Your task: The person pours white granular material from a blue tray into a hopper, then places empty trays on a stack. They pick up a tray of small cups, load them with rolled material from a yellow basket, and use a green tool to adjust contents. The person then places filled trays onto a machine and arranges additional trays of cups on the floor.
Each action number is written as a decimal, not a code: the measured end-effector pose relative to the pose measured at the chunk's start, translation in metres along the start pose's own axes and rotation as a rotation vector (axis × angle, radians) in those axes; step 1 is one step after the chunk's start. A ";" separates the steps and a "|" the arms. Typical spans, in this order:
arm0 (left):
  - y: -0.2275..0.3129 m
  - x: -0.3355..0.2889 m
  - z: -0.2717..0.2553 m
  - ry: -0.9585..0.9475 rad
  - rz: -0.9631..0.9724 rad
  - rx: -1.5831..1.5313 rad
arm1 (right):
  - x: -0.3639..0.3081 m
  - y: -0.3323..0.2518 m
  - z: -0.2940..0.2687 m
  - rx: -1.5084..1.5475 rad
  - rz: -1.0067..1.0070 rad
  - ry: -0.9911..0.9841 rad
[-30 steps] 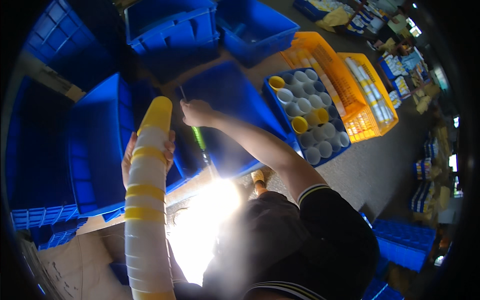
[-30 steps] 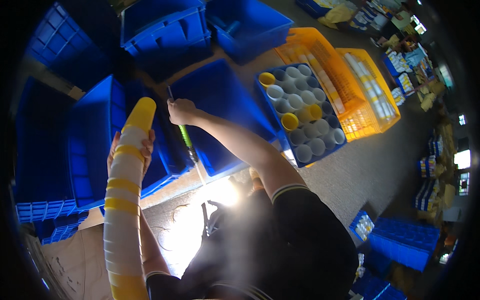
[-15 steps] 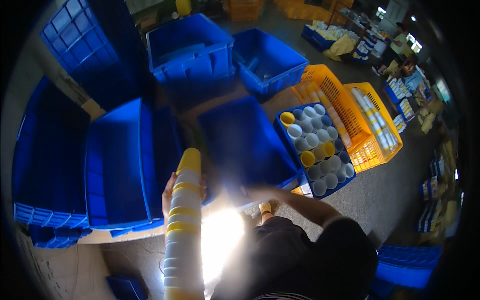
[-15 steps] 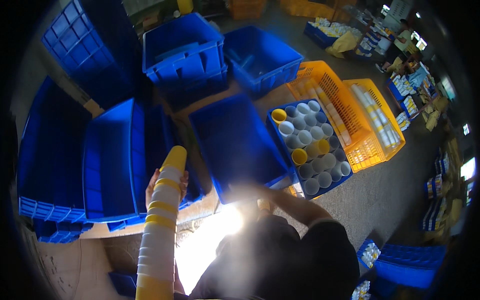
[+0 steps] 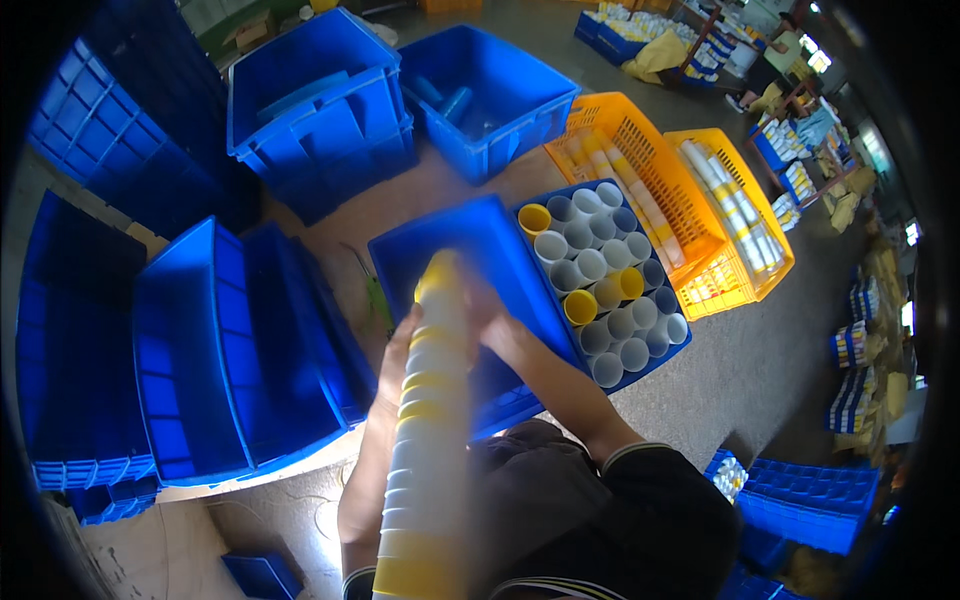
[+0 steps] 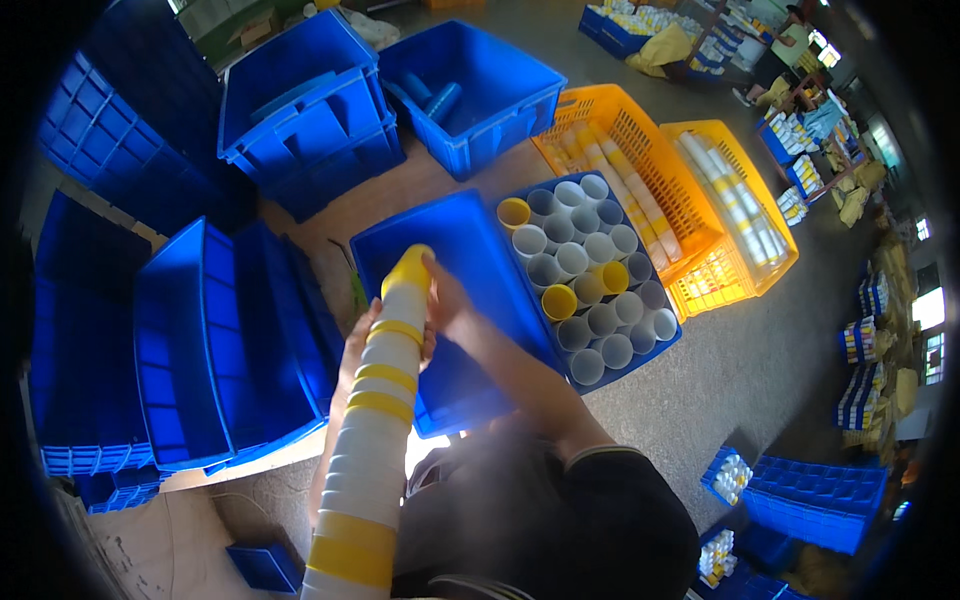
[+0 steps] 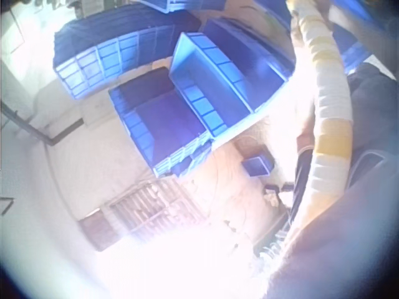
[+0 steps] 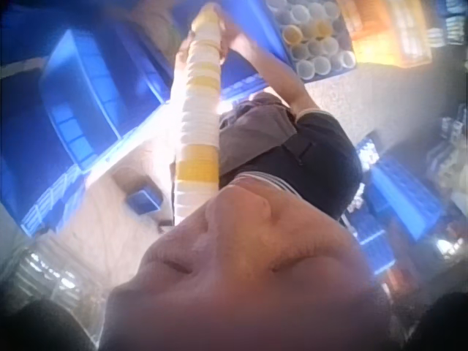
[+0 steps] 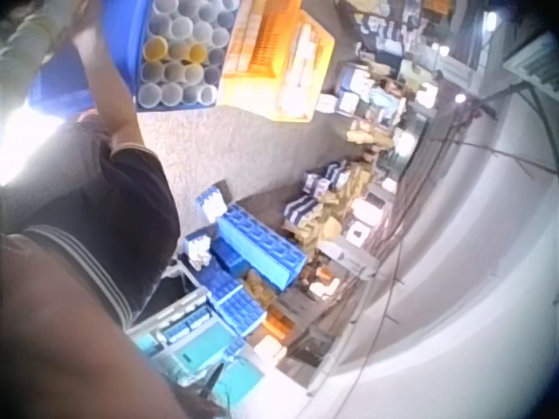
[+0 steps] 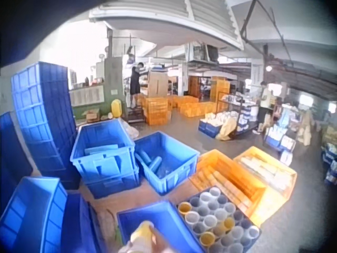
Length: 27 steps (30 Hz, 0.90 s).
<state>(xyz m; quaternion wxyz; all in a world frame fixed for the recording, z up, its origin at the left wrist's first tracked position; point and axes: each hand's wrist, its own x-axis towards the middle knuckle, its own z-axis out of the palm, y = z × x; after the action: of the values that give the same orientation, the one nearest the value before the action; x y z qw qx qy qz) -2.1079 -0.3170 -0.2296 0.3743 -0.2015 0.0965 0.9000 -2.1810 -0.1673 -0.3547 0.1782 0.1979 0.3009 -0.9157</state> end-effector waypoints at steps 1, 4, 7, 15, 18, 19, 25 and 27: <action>-0.002 0.000 0.007 -0.023 0.027 -0.039 | 0.011 -0.011 0.004 0.052 -0.065 -0.057; -0.005 0.007 0.017 0.109 0.035 -0.077 | 0.021 -0.039 0.007 0.228 -0.010 -0.067; -0.005 0.024 0.011 0.146 0.110 -0.050 | -0.002 -0.043 0.001 0.370 0.256 0.010; 0.011 0.041 -0.022 0.084 0.076 -0.075 | 0.009 -0.030 0.005 -0.454 -0.001 -0.183; 0.014 0.046 -0.027 0.148 0.132 0.044 | 0.005 -0.038 0.008 0.124 0.455 -0.164; 0.017 0.044 -0.028 0.147 0.119 0.072 | -0.002 -0.034 0.009 -0.142 0.359 -0.119; 0.045 0.032 -0.020 0.116 0.089 0.179 | 0.014 -0.011 0.023 -0.168 0.421 -0.120; 0.048 0.028 -0.019 0.167 0.103 0.178 | 0.031 -0.007 0.024 -0.111 0.404 -0.212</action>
<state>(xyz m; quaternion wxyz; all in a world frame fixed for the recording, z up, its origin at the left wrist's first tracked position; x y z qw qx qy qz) -2.1545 -0.3387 -0.2580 0.3344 -0.2364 0.2169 0.8861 -2.2167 -0.1836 -0.3479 0.3992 0.1467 0.2846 -0.8592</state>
